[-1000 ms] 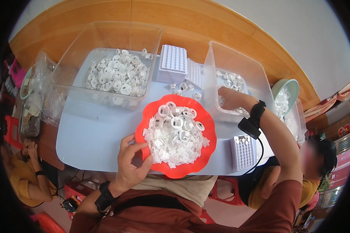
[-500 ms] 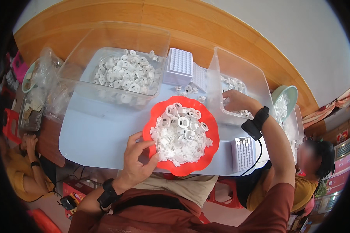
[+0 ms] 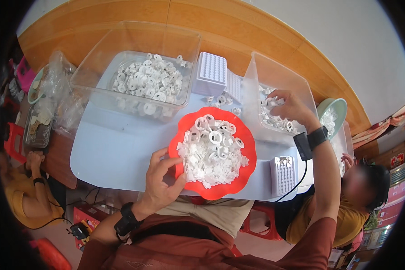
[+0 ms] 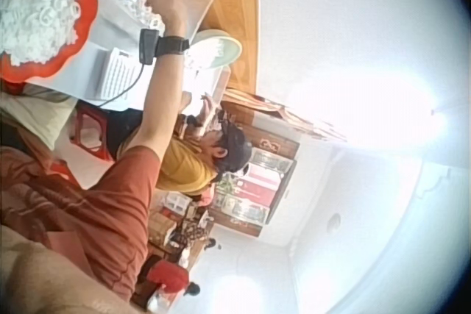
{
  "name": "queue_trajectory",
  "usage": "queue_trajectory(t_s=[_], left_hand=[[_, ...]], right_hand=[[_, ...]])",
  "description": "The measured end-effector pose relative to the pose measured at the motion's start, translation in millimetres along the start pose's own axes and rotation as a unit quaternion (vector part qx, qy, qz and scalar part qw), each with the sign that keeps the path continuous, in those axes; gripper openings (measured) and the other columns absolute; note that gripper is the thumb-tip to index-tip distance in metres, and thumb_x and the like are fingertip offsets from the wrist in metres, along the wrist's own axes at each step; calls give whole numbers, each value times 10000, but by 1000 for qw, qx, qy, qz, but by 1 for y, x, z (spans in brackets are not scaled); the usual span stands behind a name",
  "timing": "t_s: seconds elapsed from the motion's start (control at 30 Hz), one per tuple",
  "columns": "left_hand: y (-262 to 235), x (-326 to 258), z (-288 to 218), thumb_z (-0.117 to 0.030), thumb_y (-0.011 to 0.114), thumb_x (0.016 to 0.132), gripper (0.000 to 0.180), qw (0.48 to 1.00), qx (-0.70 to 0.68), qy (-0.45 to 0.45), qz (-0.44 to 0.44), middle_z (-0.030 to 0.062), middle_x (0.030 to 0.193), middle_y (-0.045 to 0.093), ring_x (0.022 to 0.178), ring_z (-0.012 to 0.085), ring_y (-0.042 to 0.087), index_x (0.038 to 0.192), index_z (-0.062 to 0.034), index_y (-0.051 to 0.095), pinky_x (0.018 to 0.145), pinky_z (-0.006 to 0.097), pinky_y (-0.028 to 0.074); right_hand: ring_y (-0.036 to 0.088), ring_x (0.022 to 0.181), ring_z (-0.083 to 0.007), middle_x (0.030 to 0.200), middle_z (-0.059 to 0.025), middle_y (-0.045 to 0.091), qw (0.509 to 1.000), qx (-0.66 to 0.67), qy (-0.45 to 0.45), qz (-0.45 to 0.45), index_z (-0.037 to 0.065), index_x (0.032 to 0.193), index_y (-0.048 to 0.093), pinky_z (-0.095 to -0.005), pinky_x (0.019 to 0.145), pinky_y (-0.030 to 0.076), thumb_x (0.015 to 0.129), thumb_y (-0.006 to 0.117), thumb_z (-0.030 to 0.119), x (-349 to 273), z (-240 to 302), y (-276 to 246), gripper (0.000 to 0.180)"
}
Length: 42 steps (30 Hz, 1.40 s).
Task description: Inserting small electronic components into white plastic housings for assembly.
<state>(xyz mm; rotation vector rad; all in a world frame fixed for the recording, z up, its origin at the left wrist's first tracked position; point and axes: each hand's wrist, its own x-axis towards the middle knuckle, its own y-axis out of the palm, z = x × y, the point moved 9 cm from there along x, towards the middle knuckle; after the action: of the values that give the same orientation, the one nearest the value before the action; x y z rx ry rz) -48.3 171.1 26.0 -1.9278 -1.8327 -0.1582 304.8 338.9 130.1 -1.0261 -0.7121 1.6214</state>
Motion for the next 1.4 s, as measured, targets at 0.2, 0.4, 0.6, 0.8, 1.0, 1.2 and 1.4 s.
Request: queue_trajectory(t_s=[0.2, 0.4, 0.6, 0.8, 1.0, 1.2, 1.4], left_hand=[[1, -3, 3, -38, 739, 825, 400, 1000, 21, 10, 9, 203, 1356, 497, 1135, 273, 595, 1200, 5, 607, 942, 354, 506], [1, -1, 2, -65, 766, 800, 419, 1000, 1, 6, -9, 244, 1323, 528, 1140, 364, 601, 1195, -15, 634, 946, 404, 513], [1, -3, 3, -15, 735, 847, 394, 1000, 7, 12, 9, 198, 1374, 481, 1123, 242, 610, 1216, 22, 603, 930, 337, 523], [3, -4, 3, -12, 750, 839, 405, 999, 18, 31, 4, 203, 1378, 482, 1039, 223, 642, 1216, 14, 605, 849, 320, 559], [2, -4, 4, -4, 741, 835, 401, 1000, 13, 24, 4, 203, 1370, 488, 1039, 224, 640, 1212, 13, 603, 849, 321, 558], [1, -3, -1, -12, 736, 838, 400, 999, 28, 44, -1, 203, 1369, 487, 1034, 227, 639, 1213, 15, 600, 857, 324, 549], [2, -4, 3, -28, 741, 839, 408, 999, 22, 29, 0, 198, 1354, 494, 1026, 227, 637, 1220, 16, 598, 850, 322, 547]], right_hand=[[596, 616, -123, 749, -23, 620, 994, 99, -26, -39, 53, 1141, 688, -287, 567, 480, 761, 783, 133, -36, 57, -22, 399], [642, 800, -164, 977, -32, 689, 951, 22, -309, -7, 55, 1069, 699, -295, 733, 516, 718, 744, 49, -57, 136, 23, 354], [670, 945, -406, 994, -208, 715, 947, -69, -309, 47, 50, 1107, 687, -462, 829, 543, 742, 704, 115, -47, 160, 89, 371], [656, 1045, -368, 1111, -184, 712, 951, -130, -278, 24, 66, 1179, 698, -436, 925, 517, 764, 746, 148, -34, 147, 112, 426], [647, 1093, -367, 1214, -184, 689, 954, -110, -280, -3, 88, 1251, 690, -430, 964, 515, 784, 758, 161, -43, 142, 109, 478], [662, 1048, -367, 1188, -175, 685, 957, -86, -275, -34, 106, 1262, 684, -447, 895, 527, 811, 753, 192, -53, 142, 100, 464], [691, 985, -377, 1135, -207, 713, 971, -50, -228, -53, 37, 1206, 696, -451, 871, 543, 799, 758, 168, -60, 137, 92, 432]])
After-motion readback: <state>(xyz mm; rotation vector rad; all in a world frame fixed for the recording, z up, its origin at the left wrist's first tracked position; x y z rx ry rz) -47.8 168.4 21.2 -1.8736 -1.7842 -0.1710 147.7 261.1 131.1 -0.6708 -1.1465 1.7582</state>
